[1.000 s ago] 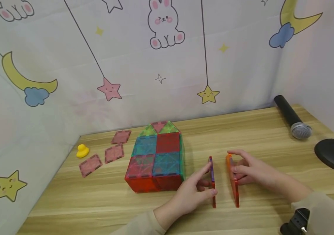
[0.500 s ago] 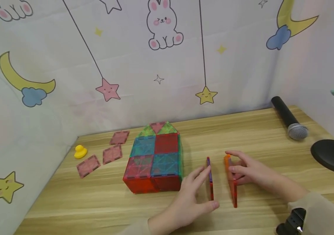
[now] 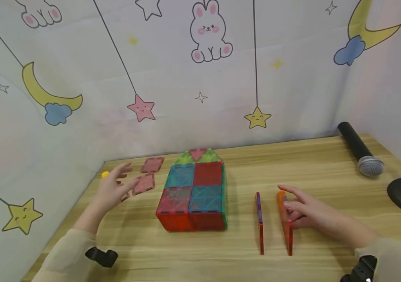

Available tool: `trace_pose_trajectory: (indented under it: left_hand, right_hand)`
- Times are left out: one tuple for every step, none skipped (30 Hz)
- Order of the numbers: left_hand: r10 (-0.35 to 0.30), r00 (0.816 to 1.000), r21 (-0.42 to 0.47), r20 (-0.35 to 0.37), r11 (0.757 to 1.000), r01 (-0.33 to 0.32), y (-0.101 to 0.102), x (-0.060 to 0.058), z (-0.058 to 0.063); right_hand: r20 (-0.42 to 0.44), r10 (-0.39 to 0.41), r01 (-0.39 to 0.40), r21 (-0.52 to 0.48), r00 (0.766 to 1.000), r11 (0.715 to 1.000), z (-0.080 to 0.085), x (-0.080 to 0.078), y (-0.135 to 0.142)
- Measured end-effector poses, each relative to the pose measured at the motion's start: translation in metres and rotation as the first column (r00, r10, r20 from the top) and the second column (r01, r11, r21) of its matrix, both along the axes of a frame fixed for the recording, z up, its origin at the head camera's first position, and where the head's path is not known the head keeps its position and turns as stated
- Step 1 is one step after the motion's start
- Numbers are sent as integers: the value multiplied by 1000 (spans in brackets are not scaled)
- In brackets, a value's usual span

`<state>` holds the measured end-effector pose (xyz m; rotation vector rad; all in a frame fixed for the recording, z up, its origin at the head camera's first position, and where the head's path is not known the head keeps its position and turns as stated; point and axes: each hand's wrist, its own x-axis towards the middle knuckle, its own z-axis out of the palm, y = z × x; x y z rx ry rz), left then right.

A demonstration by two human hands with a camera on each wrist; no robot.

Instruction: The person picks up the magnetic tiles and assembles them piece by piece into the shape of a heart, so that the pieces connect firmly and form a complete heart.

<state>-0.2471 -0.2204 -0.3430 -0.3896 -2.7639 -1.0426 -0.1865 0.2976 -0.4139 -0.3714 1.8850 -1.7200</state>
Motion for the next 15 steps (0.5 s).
trace_pose_trajectory:
  left_hand:
    - [8,999,-104,47,995,-3,-13,-9,-10]
    - [10,996,-199,84,980,7,-22,-17,-19]
    - [4,995,-265,102,964,23,-27,-24,-29]
    - [0,991,-320,134,946,43,-30,-30,-36]
    - [-2,987,-364,159,930,60,-31,-34,-43]
    - [1,985,-393,174,917,69,-32,-37,-48]
    - [8,984,-421,180,904,70,-32,-38,-52]
    - [17,982,-440,189,895,70,-31,-39,-54]
    - [22,980,-453,197,889,71,-32,-40,-56]
    - [24,978,-460,206,885,75,-33,-39,-56]
    - [20,980,-460,196,885,74,-34,-39,-56]
    - [13,981,-452,194,888,77,-36,-39,-55]
    - [5,981,-448,194,890,85,-37,-39,-55]
    - [-8,980,-444,198,891,97,-38,-40,-54]
    - [-19,979,-446,201,888,109,-38,-41,-53]
  right_hand:
    - [2,-3,3,3,1000,1000,0,0,1]
    - [2,-5,5,3,1000,1000,1,0,2]
    - [1,-6,6,6,1000,1000,1,0,2]
    - [-3,-5,5,7,1000,1000,2,1,3]
    - [-7,-4,4,7,1000,1000,2,1,3]
    - [-8,-2,2,4,1000,1000,2,1,3]
    - [-11,0,0,0,1000,1000,1,1,2]
    - [-12,0,0,-1,1000,1000,1,2,2]
    - [-10,-1,1,-3,1000,1000,1,2,1]
    - [-8,-2,2,-8,1000,1000,1,3,0]
    - [-5,-4,4,-12,1000,1000,1,3,0]
    - [-4,-7,7,-17,1000,1000,1,3,-1]
    - [-4,-12,12,-19,1000,1000,1,3,-1]
    - [-6,-17,17,-20,1000,1000,1,3,0]
    - [-9,-19,19,-21,1000,1000,1,4,1]
